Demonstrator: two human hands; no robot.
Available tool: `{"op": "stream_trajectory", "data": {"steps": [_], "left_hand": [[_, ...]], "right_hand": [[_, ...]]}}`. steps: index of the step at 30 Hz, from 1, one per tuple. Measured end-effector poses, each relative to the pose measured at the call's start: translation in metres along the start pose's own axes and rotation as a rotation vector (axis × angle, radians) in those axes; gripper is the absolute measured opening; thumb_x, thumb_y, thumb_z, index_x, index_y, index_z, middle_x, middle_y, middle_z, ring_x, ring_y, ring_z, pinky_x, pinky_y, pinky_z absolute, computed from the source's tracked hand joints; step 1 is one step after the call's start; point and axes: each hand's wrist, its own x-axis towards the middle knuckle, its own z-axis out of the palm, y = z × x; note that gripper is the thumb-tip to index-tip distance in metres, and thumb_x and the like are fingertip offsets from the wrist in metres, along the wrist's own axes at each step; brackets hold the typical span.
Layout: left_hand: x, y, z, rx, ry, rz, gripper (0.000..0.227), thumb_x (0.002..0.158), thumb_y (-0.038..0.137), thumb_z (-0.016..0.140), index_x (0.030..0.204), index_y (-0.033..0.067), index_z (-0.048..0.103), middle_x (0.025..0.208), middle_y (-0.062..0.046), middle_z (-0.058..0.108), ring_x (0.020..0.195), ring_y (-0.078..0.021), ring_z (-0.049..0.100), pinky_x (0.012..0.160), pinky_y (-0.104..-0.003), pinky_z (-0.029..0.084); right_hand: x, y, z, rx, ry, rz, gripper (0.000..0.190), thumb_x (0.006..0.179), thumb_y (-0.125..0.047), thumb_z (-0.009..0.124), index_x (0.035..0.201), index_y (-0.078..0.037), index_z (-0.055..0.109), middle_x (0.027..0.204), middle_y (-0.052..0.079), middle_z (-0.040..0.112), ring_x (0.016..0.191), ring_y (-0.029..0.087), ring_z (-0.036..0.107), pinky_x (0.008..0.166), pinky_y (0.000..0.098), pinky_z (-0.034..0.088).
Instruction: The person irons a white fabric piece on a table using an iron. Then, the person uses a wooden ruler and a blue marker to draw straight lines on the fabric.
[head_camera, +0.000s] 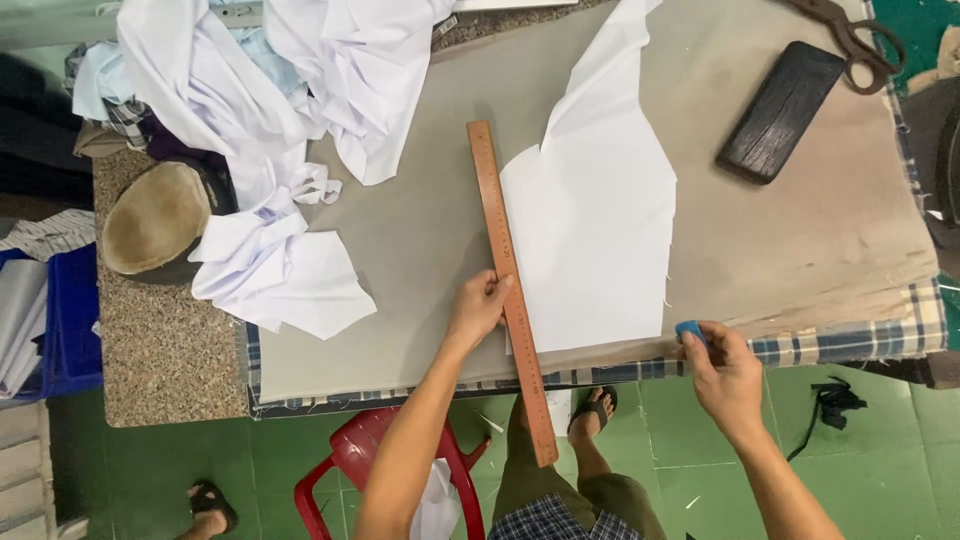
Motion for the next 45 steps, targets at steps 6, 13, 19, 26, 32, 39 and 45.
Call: {"op": "stream_trajectory", "data": {"steps": [6,13,19,26,32,39,45], "left_hand": [[0.020,-0.027,0.016,0.011,0.017,0.013,0.033,0.101,0.028,0.063,0.093,-0.0039,0.069,0.065,-0.012,0.066,0.045,-0.0217,0.067,0.040,-0.029,0.052],[0.028,-0.027,0.018,0.080,0.014,0.006,0.032,0.100,0.026,0.062,0.090,-0.0043,0.068,0.065,-0.014,0.065,0.048,-0.0227,0.067,0.040,-0.031,0.052],[0.028,-0.025,0.022,0.039,0.038,-0.027,0.030,0.099,0.023,0.062,0.089,-0.0049,0.068,0.064,-0.013,0.065,0.048,-0.0203,0.065,0.040,-0.029,0.052],[0.028,-0.030,0.023,0.049,0.036,-0.008,0.029,0.099,0.023,0.062,0.089,-0.0038,0.068,0.063,-0.012,0.063,0.046,-0.0198,0.064,0.039,-0.029,0.049],[0.024,-0.022,0.022,0.088,0.028,0.003,0.031,0.098,0.024,0.063,0.087,-0.0046,0.068,0.061,-0.014,0.062,0.047,-0.0228,0.063,0.040,-0.032,0.047],[0.025,-0.022,0.023,0.080,0.017,-0.003,0.031,0.099,0.024,0.061,0.079,0.0011,0.063,0.057,-0.008,0.058,0.049,-0.0183,0.060,0.043,-0.029,0.044],[0.016,-0.009,0.018,0.074,0.015,0.001,0.032,0.099,0.024,0.061,0.074,0.0039,0.061,0.055,-0.007,0.054,0.049,-0.0164,0.055,0.042,-0.028,0.041]], "right_hand": [[0.038,-0.017,0.030,0.158,-0.028,0.059,0.023,0.108,-0.004,0.062,0.124,0.012,0.059,0.083,0.021,0.070,0.073,0.027,0.070,0.070,0.0399,0.056],[0.053,0.012,0.037,0.346,0.005,0.098,0.026,0.111,-0.001,0.057,0.130,0.015,0.048,0.093,0.026,0.066,0.073,0.029,0.068,0.065,0.0414,0.060],[0.051,0.018,0.037,0.319,0.003,0.091,0.028,0.112,-0.003,0.057,0.130,0.017,0.048,0.094,0.025,0.066,0.073,0.027,0.068,0.063,0.0396,0.061],[0.053,0.026,0.037,0.353,0.002,0.084,0.026,0.112,-0.002,0.056,0.130,0.016,0.047,0.093,0.026,0.064,0.073,0.029,0.068,0.064,0.0418,0.061],[0.053,0.003,0.042,0.326,0.018,0.112,0.025,0.112,-0.002,0.056,0.129,0.014,0.049,0.095,0.025,0.065,0.076,0.028,0.068,0.067,0.0415,0.062],[0.078,-0.060,0.085,0.260,-0.065,0.076,0.018,0.107,-0.001,0.061,0.119,0.012,0.054,0.096,0.026,0.069,0.078,0.031,0.072,0.072,0.0468,0.063],[0.111,-0.103,0.134,0.139,-0.175,0.104,0.018,0.105,-0.012,0.066,0.117,0.001,0.061,0.087,0.013,0.072,0.076,0.022,0.076,0.065,0.0325,0.061]]}}
